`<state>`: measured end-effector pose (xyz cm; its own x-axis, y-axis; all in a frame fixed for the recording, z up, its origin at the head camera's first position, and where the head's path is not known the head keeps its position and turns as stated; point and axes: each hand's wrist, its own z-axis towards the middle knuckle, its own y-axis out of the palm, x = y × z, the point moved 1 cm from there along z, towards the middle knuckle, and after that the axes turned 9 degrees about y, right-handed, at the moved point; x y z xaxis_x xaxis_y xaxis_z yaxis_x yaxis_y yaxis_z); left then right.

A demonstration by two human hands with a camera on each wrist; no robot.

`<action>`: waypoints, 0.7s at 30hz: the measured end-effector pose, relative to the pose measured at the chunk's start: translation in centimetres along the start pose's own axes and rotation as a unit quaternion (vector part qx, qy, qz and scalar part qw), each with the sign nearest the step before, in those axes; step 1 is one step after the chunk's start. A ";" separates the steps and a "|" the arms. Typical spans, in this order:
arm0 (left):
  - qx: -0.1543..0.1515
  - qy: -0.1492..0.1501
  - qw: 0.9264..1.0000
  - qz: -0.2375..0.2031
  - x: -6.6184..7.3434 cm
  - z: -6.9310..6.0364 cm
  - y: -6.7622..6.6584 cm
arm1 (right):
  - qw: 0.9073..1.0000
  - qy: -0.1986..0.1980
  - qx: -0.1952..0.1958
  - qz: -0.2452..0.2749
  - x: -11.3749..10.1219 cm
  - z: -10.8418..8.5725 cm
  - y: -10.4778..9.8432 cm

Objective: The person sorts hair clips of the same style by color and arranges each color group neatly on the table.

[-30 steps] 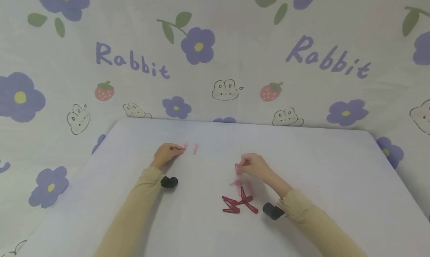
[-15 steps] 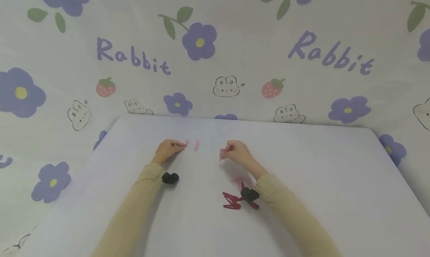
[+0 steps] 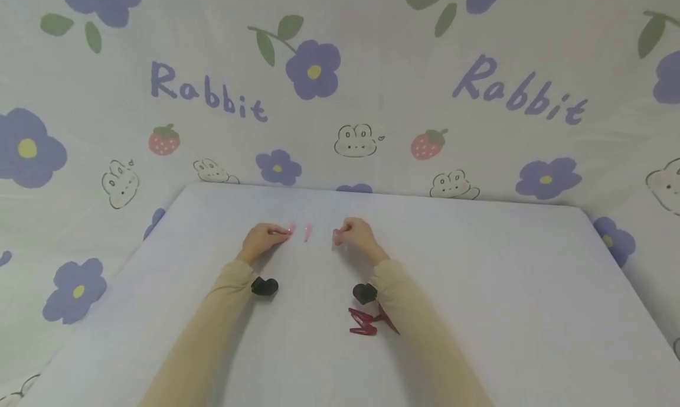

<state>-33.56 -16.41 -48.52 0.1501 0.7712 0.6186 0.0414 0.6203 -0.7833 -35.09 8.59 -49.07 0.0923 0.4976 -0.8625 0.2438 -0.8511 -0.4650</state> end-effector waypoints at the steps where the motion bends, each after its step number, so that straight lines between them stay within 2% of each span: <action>1: -0.001 0.000 1.000 0.002 -0.1 -0.1 0.0 | 1.000 0.007 0.005 -0.008 -0.1 -0.1 0.1; 2: -0.003 0.001 1.000 0.003 -0.1 -0.1 0.0 | 0.999 0.033 0.015 -0.028 -0.8 -0.6 0.2; 3: -0.004 0.002 1.000 0.004 -0.1 -0.2 0.0 | 0.998 0.041 0.018 -0.033 -1.1 -0.8 0.2; 5: -0.005 0.003 1.000 0.003 0.0 -0.2 0.0 | 0.999 0.028 0.024 -0.037 -1.1 -1.2 0.1; 7: -0.001 0.005 1.000 0.001 0.1 -0.2 0.0 | 0.999 -0.007 0.028 -0.030 0.8 0.8 0.4; 9: 0.001 0.003 1.000 -0.003 0.2 -0.2 0.0 | 0.999 -0.033 0.027 -0.021 3.3 3.6 1.1; 12: 0.000 -0.001 1.000 -0.007 0.3 -0.2 0.0 | 0.998 -0.041 0.034 -0.017 6.9 8.4 2.6; 13: -0.001 -0.001 1.000 -0.008 0.3 -0.2 0.1 | 0.999 -0.040 0.035 -0.011 7.6 9.2 3.1; 15: -0.001 0.000 1.000 -0.009 0.3 -0.3 0.1 | 0.999 -0.011 0.035 -0.009 7.3 9.5 3.6; 17: 0.002 0.001 1.000 -0.009 0.3 -0.3 0.0 | 0.999 -0.007 0.043 -0.009 7.2 9.9 4.1; 20: 0.009 -0.002 1.000 -0.007 0.4 -0.3 -0.1 | 0.998 -0.025 0.054 -0.025 6.7 9.9 4.5; 21: 0.010 -0.005 1.000 -0.007 0.5 -0.3 -0.2 | 0.996 -0.048 0.066 -0.032 6.7 9.9 4.7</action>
<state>-33.20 -16.18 -48.11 0.1408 0.7639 0.6298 0.0241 0.6333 -0.7736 -42.85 6.27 -59.02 -0.0130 0.5384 -0.8426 0.1175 -0.8360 -0.5360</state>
